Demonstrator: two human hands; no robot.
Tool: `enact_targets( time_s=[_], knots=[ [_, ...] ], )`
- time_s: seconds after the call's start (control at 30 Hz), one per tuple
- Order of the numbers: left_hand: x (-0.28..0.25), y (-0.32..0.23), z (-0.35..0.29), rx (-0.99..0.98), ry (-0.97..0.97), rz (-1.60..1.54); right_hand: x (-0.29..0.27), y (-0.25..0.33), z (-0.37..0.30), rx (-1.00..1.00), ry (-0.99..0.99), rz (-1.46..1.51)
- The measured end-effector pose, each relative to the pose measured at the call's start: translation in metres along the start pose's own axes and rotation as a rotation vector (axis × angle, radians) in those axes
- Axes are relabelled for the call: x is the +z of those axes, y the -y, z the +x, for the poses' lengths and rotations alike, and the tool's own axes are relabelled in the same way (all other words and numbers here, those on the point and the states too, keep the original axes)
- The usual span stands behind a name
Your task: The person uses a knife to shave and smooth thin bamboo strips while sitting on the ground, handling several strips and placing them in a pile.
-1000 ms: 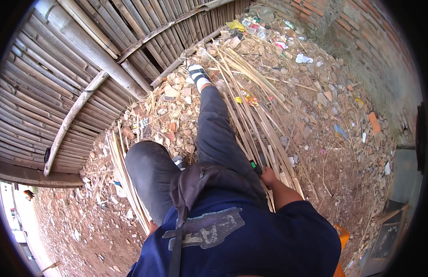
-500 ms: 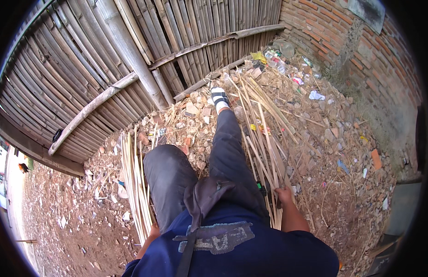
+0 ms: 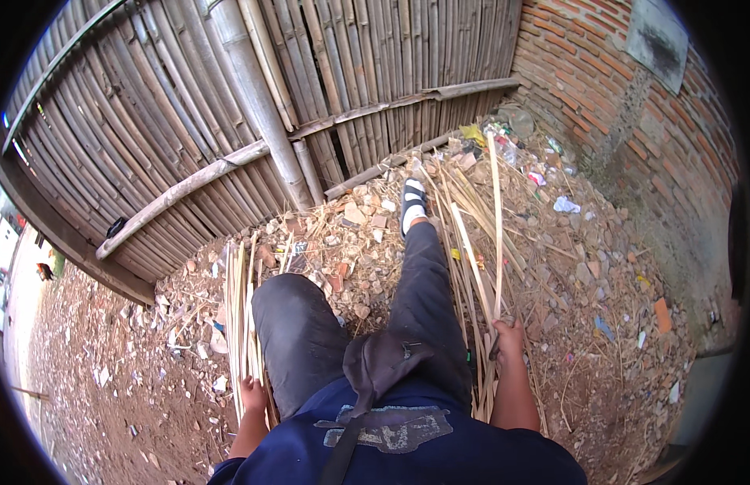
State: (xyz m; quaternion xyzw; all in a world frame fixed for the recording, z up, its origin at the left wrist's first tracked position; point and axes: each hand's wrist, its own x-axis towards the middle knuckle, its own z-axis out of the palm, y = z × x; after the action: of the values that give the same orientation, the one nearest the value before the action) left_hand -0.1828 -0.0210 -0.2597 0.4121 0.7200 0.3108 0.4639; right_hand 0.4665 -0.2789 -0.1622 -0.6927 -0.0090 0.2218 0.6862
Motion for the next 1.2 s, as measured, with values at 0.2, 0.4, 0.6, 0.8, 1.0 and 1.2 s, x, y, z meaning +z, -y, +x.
enact_targets(
  time_s=[0.2, 0.4, 0.6, 0.8, 1.0, 1.2],
  knots=[
    [0.018, -0.089, 0.009, 0.181, -0.048, -0.156, 0.031, 0.078, 0.025, -0.240, -0.065, -0.124],
    [0.032, -0.153, -0.007, 0.305, -0.013, -0.219, 0.084, 0.149, 0.075, -0.434, -0.050, -0.195],
    [0.032, -0.174, -0.017, 0.405, 0.041, -0.214, 0.119, 0.216, 0.052, -0.633, -0.177, -0.528],
    [0.030, -0.209, -0.036, 0.611, 0.054, -0.148, 0.137, 0.230, 0.036, -0.801, -0.106, -0.682],
    [0.030, -0.318, -0.110, 1.264, -0.177, 0.356, 0.155, 0.247, -0.030, -0.563, 0.413, -0.630],
    [0.032, -0.389, -0.172, 1.546, -0.392, 0.662, 0.161, 0.251, -0.084, -0.669, 0.794, -0.900]
  ],
)
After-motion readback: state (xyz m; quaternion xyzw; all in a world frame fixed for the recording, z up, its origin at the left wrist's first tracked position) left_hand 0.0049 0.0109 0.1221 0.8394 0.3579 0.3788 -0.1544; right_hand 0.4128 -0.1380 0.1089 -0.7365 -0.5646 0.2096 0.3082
